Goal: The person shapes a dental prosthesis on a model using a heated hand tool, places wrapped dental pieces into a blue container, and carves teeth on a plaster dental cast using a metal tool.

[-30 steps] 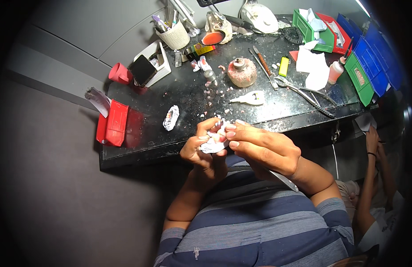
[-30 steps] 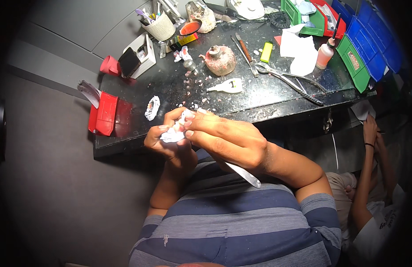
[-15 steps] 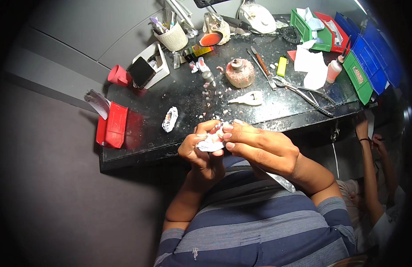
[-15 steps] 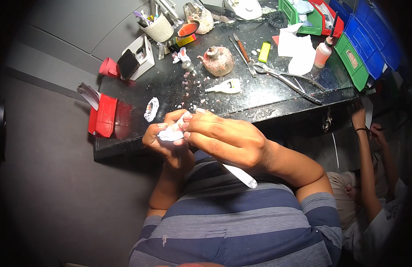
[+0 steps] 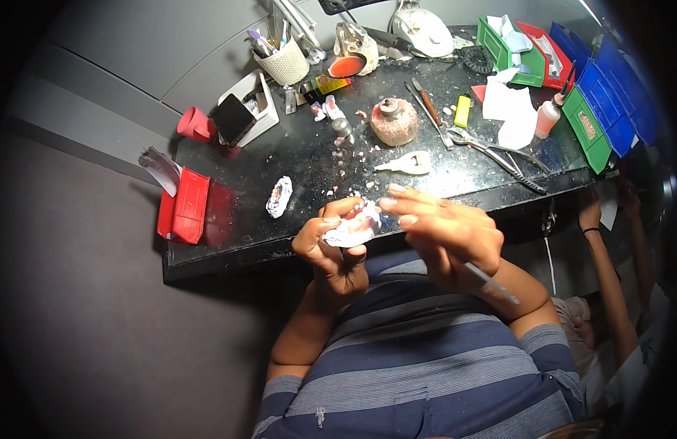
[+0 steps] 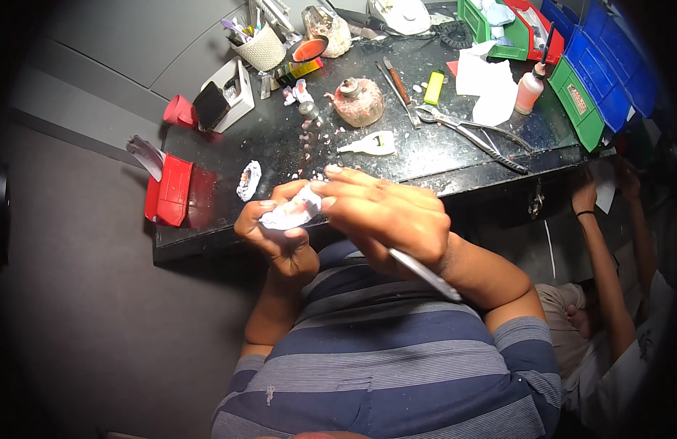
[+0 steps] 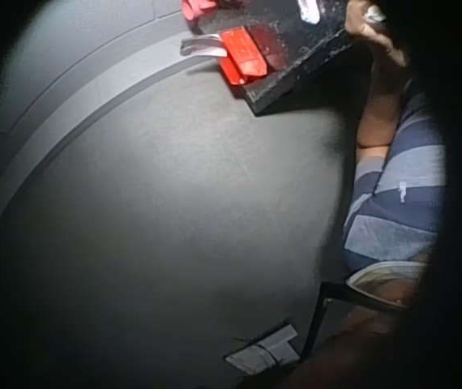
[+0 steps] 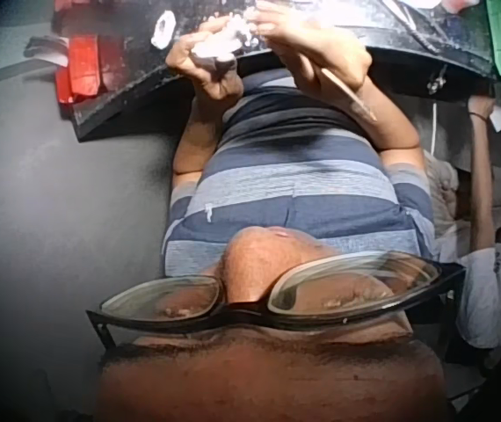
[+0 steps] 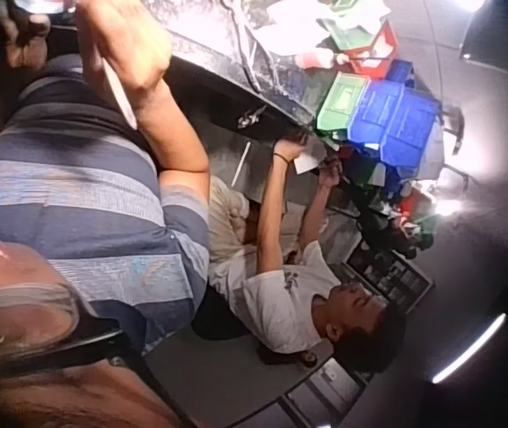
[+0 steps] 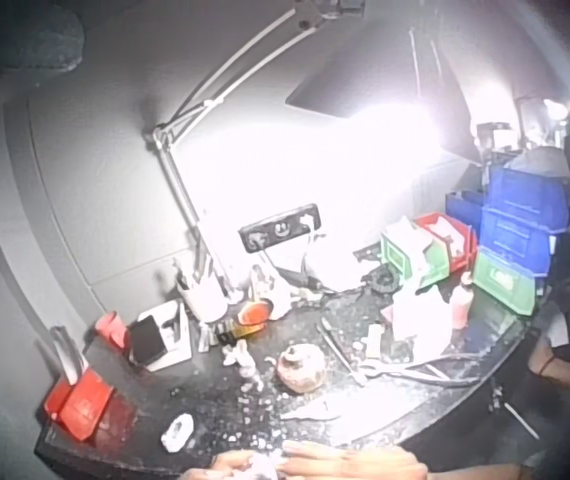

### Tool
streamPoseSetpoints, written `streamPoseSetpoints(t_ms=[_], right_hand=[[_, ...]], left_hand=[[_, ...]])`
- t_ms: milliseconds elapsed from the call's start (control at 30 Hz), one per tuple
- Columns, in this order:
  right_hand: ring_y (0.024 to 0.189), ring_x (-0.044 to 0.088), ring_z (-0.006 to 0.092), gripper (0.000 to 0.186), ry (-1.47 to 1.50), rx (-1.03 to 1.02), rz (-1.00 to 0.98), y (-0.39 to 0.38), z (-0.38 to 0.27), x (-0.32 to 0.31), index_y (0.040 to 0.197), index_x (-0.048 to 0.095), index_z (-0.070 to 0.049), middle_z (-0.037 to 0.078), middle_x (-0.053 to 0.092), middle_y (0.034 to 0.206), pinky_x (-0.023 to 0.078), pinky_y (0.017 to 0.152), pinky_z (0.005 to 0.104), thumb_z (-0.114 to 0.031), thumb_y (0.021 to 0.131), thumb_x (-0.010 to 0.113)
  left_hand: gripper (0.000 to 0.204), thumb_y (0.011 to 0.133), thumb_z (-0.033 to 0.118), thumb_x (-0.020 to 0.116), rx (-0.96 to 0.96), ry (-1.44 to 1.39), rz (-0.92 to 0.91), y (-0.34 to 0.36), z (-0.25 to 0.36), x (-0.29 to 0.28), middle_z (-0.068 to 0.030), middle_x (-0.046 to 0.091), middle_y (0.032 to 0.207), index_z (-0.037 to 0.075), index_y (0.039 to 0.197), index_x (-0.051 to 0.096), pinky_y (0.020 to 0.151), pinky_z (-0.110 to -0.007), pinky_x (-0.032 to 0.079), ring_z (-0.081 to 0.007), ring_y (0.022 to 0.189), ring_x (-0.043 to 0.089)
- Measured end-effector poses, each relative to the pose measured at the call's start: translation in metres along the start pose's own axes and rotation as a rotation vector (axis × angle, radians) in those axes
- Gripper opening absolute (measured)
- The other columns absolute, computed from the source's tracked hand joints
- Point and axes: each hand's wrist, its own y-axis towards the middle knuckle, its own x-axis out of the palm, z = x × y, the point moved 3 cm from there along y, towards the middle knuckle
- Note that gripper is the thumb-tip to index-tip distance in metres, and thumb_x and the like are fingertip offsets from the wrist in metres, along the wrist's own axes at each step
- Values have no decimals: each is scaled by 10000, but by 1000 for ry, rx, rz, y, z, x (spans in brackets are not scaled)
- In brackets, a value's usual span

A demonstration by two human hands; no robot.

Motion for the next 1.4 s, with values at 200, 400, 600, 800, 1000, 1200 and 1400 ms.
streamPoseSetpoints(t_ms=[200, 400, 600, 800, 1000, 1200, 1400], right_hand=[[1027, 714, 336, 243, 59, -38, -20, 4, -3, 8, 1026, 685, 54, 205, 705, 1078, 597, 886, 416, 37, 788, 732], [1020, 719, 323, 229, 104, -24, -56, 6, -5, 8, 1013, 675, 66, 199, 707, 1041, 600, 884, 401, 45, 791, 725], [1028, 716, 319, 229, 95, -37, -65, 6, -4, 8, 1013, 676, 65, 196, 708, 1042, 601, 888, 397, 42, 791, 726], [1030, 717, 299, 237, 107, -15, -70, 5, -3, 7, 1020, 679, 59, 192, 710, 1051, 600, 887, 379, 38, 789, 729], [980, 728, 270, 270, 80, 8, -60, 4, -3, 7, 1034, 685, 41, 189, 710, 1069, 604, 836, 332, 48, 768, 730], [968, 728, 268, 280, 84, 5, -80, 5, -2, 7, 1033, 676, 49, 188, 706, 1064, 602, 840, 340, 40, 759, 733], [996, 719, 288, 266, 75, 7, -95, 6, -2, 8, 1027, 667, 65, 190, 701, 1039, 600, 854, 370, 34, 770, 731]], left_hand=[[400, 1049, 288, 494, -25, -57, 9, 7, 12, 2, -309, 520, 1172, 88, 1264, 223, 874, -397, 512, -267, 1014, 590], [410, 1056, 314, 474, -71, -90, -10, 9, 18, 1, -298, 521, 1169, 94, 1283, 212, 866, -392, 517, -252, 991, 598], [433, 1057, 334, 463, -118, -58, -20, 8, 21, -2, -275, 521, 1173, 81, 1298, 207, 868, -381, 518, -235, 985, 597], [537, 1040, 468, 451, -312, -119, 72, 8, 30, 0, -168, 501, 1143, 52, 1327, 270, 898, -330, 409, -168, 991, 493], [548, 1033, 477, 464, -369, -168, 135, 5, 22, -2, -107, 472, 1146, 50, 1335, 300, 920, -324, 388, -155, 1013, 477], [543, 1033, 483, 463, -426, -216, 123, 1, 16, -6, -84, 467, 1136, 55, 1332, 312, 931, -317, 372, -139, 1015, 466], [544, 1033, 495, 442, -474, -271, 100, 3, 16, -8, -71, 512, 1033, 55, 1332, 327, 737, -247, 419, -98, 845, 503]])
